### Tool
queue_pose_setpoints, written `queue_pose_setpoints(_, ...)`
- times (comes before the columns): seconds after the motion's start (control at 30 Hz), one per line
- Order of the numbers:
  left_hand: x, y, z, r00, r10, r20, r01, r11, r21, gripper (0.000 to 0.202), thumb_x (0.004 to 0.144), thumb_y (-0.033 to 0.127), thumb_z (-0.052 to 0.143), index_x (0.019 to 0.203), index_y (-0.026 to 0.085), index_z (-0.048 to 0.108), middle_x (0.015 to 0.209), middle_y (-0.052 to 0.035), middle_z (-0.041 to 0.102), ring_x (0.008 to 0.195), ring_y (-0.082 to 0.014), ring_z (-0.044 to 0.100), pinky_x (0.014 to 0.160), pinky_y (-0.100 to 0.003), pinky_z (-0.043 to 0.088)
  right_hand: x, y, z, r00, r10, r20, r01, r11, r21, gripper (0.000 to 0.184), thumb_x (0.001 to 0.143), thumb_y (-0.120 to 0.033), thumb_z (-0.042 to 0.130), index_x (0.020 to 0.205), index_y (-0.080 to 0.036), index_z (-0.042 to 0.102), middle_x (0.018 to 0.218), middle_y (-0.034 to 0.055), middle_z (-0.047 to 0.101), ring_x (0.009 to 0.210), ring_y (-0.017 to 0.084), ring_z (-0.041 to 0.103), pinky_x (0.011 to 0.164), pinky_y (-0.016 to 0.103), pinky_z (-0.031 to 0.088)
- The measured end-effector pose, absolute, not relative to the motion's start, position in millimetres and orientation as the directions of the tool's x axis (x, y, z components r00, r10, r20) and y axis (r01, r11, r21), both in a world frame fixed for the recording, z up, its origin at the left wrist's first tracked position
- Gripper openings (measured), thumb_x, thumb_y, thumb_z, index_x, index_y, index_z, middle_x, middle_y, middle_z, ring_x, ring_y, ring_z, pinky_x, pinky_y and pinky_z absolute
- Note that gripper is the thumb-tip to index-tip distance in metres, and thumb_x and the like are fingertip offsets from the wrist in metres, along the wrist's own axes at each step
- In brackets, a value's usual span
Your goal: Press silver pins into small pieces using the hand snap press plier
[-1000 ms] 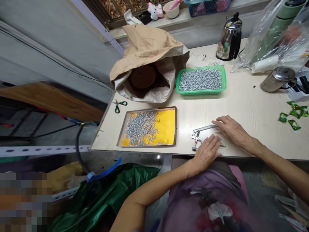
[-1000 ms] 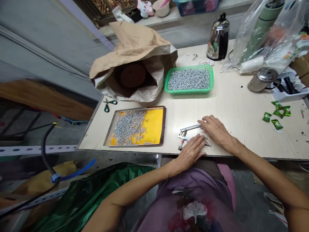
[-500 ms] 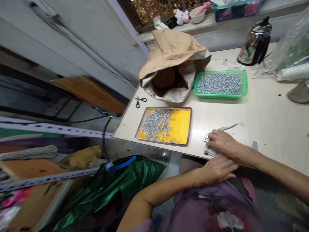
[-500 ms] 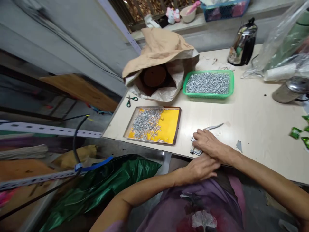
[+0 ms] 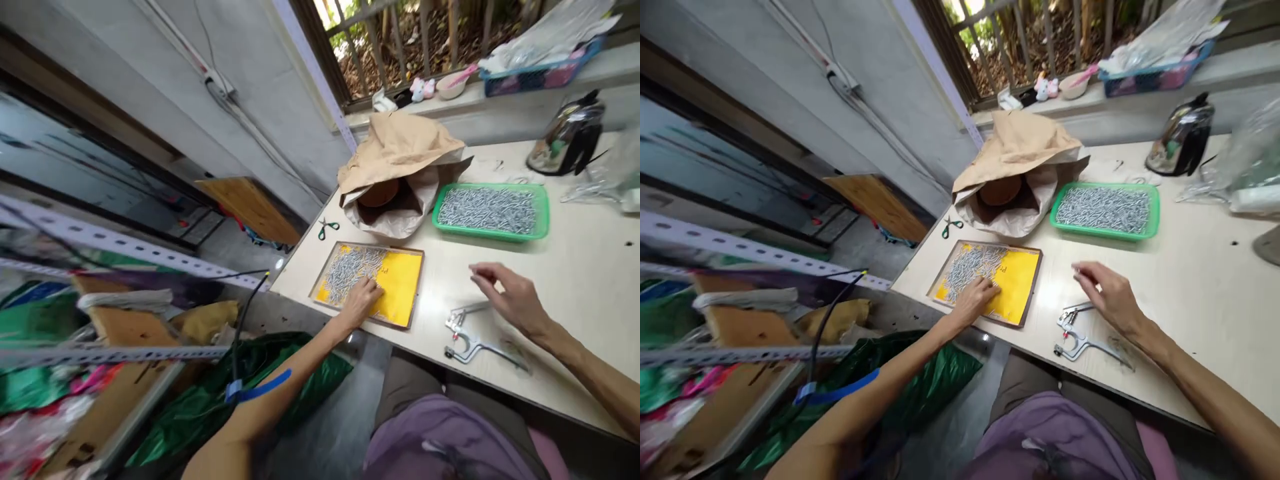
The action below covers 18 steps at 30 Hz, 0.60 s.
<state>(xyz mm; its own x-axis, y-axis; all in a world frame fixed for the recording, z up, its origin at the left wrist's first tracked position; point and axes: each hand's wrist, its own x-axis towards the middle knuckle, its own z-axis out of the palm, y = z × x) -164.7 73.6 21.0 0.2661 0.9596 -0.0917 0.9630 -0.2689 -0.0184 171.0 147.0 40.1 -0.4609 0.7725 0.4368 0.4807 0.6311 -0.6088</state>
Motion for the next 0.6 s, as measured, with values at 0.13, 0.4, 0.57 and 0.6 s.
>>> queue_pose_setpoints(0.13, -170, 78, 14, 0.362, 0.925, -0.119, 0.931, -0.366, -0.009, 0.021, 0.093, 0.011, 0.046, 0.084, 0.017, 0.064, 0.084, -0.0078, 0.061, 0.085, -0.0212, 0.051, 0.077, -0.034, 0.047, 179, 208, 72, -0.218, 0.853, 0.474, 0.640, 0.492, -0.591, 0.031, 0.096, -0.040, 0.043, 0.114, -0.022, 0.061, 0.092, 0.0063, 0.072, 0.076, 0.020, 0.068, 0.067, 0.033, 0.052)
queue_pose_setpoints(0.4, -164, 71, 21, 0.212, 0.973, 0.093, 0.947, -0.228, 0.228, 0.023, 0.090, 0.016, 0.046, 0.075, 0.020, 0.063, 0.079, -0.0069, 0.064, 0.080, -0.0208, 0.055, 0.075, -0.034, 0.048, 199, 216, 63, -0.375, 0.837, 0.397, 0.701, 0.537, -0.469, 0.039, 0.095, -0.030, 0.045, 0.130, -0.017, 0.056, 0.105, 0.0110, 0.070, 0.093, 0.024, 0.066, 0.078, 0.039, 0.054)
queue_pose_setpoints(0.57, -96, 60, 43, -0.009, 0.981, -0.192, 0.668, 0.149, 0.729, 0.018, 0.082, 0.032, 0.060, 0.082, 0.017, 0.070, 0.080, -0.0048, 0.070, 0.072, -0.0164, 0.062, 0.066, -0.027, 0.051, 212, 110, 43, -0.551, 0.799, 0.240, 0.630, 0.587, -0.509, 0.031, 0.099, -0.030, 0.040, 0.120, -0.020, 0.062, 0.101, 0.0083, 0.068, 0.088, 0.020, 0.067, 0.076, 0.034, 0.056)
queue_pose_setpoints(0.6, -78, 58, 44, 0.007, 0.950, -0.311, 0.584, 0.249, 0.772, 0.020, 0.081, 0.033, 0.061, 0.084, 0.016, 0.071, 0.078, -0.0040, 0.069, 0.066, -0.0146, 0.061, 0.060, -0.024, 0.050, 214, 92, 38, -0.580, 0.790, 0.199, 0.628, 0.590, -0.508, 0.031, 0.100, -0.029, 0.039, 0.117, -0.020, 0.063, 0.100, 0.0079, 0.068, 0.087, 0.019, 0.068, 0.074, 0.032, 0.056)
